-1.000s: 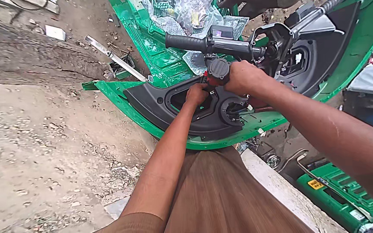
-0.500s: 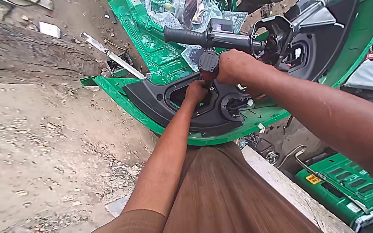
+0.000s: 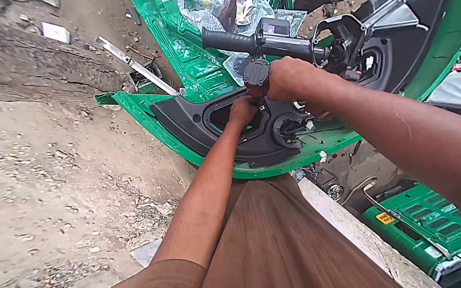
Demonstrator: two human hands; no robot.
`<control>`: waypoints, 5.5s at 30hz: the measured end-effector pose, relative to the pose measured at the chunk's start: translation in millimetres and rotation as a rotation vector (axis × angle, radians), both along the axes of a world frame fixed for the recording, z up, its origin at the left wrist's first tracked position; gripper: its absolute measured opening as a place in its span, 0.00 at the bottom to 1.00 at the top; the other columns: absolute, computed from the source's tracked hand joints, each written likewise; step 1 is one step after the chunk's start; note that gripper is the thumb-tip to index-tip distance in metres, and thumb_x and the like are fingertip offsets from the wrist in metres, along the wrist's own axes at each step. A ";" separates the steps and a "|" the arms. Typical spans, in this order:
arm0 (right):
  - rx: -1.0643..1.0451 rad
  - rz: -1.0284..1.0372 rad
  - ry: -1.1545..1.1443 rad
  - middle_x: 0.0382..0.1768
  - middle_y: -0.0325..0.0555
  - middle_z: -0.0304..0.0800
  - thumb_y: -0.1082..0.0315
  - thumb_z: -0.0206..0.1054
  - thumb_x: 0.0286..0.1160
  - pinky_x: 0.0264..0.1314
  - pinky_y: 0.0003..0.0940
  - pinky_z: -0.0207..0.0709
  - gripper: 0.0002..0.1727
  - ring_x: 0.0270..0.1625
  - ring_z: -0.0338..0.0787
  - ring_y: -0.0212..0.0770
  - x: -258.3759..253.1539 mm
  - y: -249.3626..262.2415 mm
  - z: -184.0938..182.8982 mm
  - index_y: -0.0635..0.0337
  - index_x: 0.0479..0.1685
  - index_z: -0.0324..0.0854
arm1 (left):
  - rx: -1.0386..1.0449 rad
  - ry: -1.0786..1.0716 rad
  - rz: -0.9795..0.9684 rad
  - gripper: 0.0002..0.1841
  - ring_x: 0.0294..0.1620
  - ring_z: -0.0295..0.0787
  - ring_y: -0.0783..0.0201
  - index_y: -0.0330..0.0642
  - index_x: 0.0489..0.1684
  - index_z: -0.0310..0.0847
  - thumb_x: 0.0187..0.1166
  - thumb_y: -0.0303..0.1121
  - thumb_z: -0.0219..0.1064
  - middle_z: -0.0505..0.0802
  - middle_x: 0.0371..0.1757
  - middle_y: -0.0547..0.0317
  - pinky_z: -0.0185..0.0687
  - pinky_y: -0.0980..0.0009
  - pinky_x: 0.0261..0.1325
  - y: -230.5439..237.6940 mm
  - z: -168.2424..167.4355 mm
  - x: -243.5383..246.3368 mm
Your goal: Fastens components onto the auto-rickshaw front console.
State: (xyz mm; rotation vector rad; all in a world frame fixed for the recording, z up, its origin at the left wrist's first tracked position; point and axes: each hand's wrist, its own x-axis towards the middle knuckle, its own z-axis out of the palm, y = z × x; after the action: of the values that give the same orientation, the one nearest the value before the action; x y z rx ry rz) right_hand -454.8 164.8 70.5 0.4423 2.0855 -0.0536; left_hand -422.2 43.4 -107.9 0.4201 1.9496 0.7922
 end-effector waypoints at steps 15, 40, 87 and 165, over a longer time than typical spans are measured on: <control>0.034 -0.026 -0.010 0.37 0.63 0.85 0.58 0.77 0.60 0.38 0.67 0.78 0.18 0.44 0.89 0.65 11.3 9.7 -4.1 0.64 0.29 0.78 | -0.263 0.160 -0.085 0.22 0.67 0.88 0.41 0.55 0.68 0.85 0.72 0.40 0.70 0.92 0.63 0.46 0.81 0.32 0.61 -2.9 9.6 -36.2; 0.041 -0.009 -0.004 0.37 0.64 0.85 0.60 0.79 0.57 0.38 0.68 0.77 0.18 0.45 0.89 0.66 21.8 9.8 -5.9 0.65 0.29 0.78 | -0.235 0.174 -0.085 0.22 0.68 0.87 0.41 0.56 0.69 0.85 0.74 0.41 0.71 0.92 0.64 0.47 0.81 0.32 0.63 -4.4 -0.2 -33.8; -0.909 -0.690 0.439 0.18 0.49 0.82 0.69 0.78 0.70 0.11 0.32 0.77 0.13 0.11 0.78 0.39 140.9 77.4 49.3 0.57 0.52 0.85 | 0.688 -0.647 0.853 0.12 0.27 0.80 0.73 0.42 0.63 0.81 0.91 0.30 0.56 0.92 0.44 0.58 0.77 0.78 0.31 -77.5 104.9 33.1; -0.334 0.244 0.051 0.22 0.51 0.81 0.55 0.79 0.66 0.24 0.53 0.75 0.18 0.22 0.82 0.50 75.5 -27.5 27.5 0.59 0.25 0.80 | -0.369 0.063 -0.175 0.09 0.51 0.91 0.42 0.41 0.37 0.90 0.74 0.37 0.72 0.94 0.44 0.43 0.80 0.32 0.54 -82.0 93.1 38.0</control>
State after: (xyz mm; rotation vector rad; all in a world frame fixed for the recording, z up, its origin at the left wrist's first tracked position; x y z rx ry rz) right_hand -379.3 137.3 98.0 -0.0170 2.1143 -0.2667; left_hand -384.2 -38.6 -14.9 0.3873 2.0309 0.3004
